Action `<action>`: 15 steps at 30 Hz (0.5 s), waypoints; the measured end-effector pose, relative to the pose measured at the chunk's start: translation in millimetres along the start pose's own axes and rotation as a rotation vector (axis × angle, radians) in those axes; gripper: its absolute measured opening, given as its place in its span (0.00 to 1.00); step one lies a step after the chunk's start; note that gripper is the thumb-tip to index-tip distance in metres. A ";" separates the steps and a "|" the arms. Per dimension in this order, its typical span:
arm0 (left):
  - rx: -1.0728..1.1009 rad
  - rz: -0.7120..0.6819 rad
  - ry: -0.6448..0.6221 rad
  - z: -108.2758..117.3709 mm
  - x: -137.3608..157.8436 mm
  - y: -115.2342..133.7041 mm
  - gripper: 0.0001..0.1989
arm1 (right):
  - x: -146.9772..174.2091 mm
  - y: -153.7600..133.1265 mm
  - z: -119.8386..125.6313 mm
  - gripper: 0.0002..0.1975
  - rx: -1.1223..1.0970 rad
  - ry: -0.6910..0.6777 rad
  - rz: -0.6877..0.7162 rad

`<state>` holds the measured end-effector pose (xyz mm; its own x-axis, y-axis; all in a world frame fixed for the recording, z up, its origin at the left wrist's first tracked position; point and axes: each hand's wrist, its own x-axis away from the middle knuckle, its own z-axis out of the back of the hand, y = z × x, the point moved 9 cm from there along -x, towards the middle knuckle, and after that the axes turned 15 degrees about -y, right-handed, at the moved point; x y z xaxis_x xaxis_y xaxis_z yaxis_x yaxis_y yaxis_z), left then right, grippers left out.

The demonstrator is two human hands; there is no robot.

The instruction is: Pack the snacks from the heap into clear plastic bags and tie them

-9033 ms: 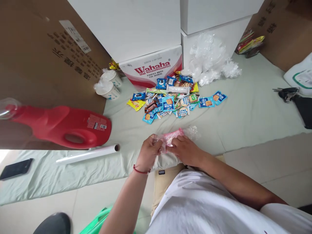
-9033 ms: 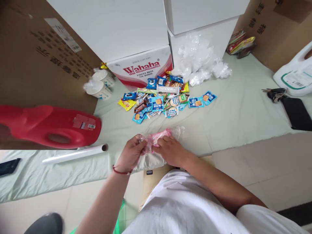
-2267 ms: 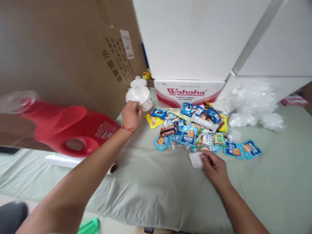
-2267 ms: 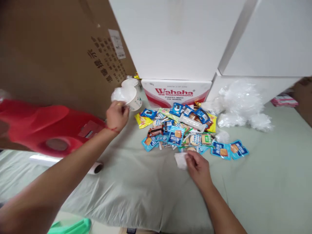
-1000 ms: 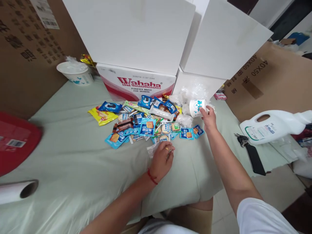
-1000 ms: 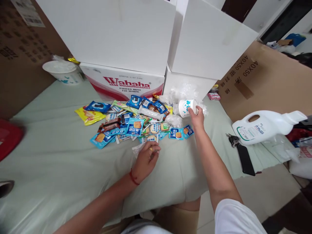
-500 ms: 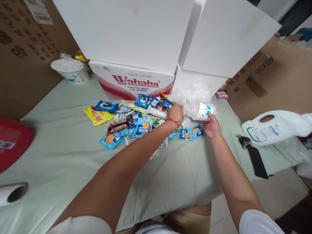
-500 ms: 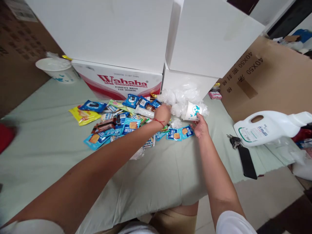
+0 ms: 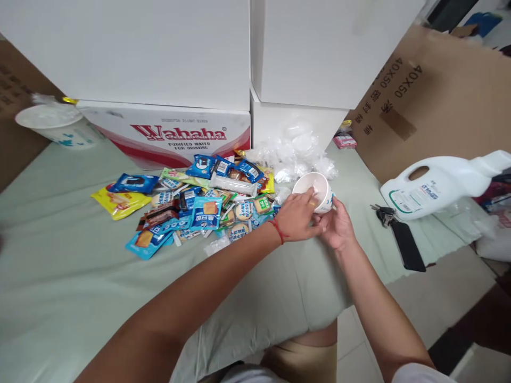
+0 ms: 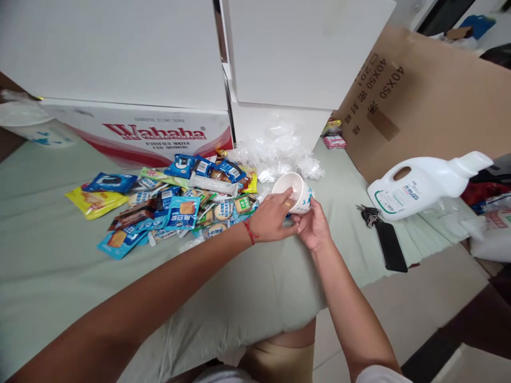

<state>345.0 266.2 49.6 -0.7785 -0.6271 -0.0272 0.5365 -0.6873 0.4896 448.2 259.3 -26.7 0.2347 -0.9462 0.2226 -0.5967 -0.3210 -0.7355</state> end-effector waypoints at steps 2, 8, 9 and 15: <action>-0.152 0.016 -0.026 -3.0 0.0 9.8 0.31 | 11.1 10.6 -2.6 0.19 -0.050 -0.017 -0.033; -0.404 0.038 -0.092 -3.3 3.2 25.8 0.19 | 51.2 6.8 27.8 0.21 0.232 0.260 0.054; -0.430 0.029 -0.099 -6.5 6.1 28.8 0.19 | 62.4 -2.0 34.3 0.22 0.327 0.352 0.133; -0.457 -0.151 -0.091 -36.1 22.2 63.4 0.15 | 98.1 -23.7 38.3 0.25 0.818 0.426 0.249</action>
<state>373.5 195.5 48.5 -0.8729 -0.4875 0.0180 0.4877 -0.8714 0.0527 514.7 175.6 -12.0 -0.2223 -0.9703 0.0952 0.1679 -0.1342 -0.9766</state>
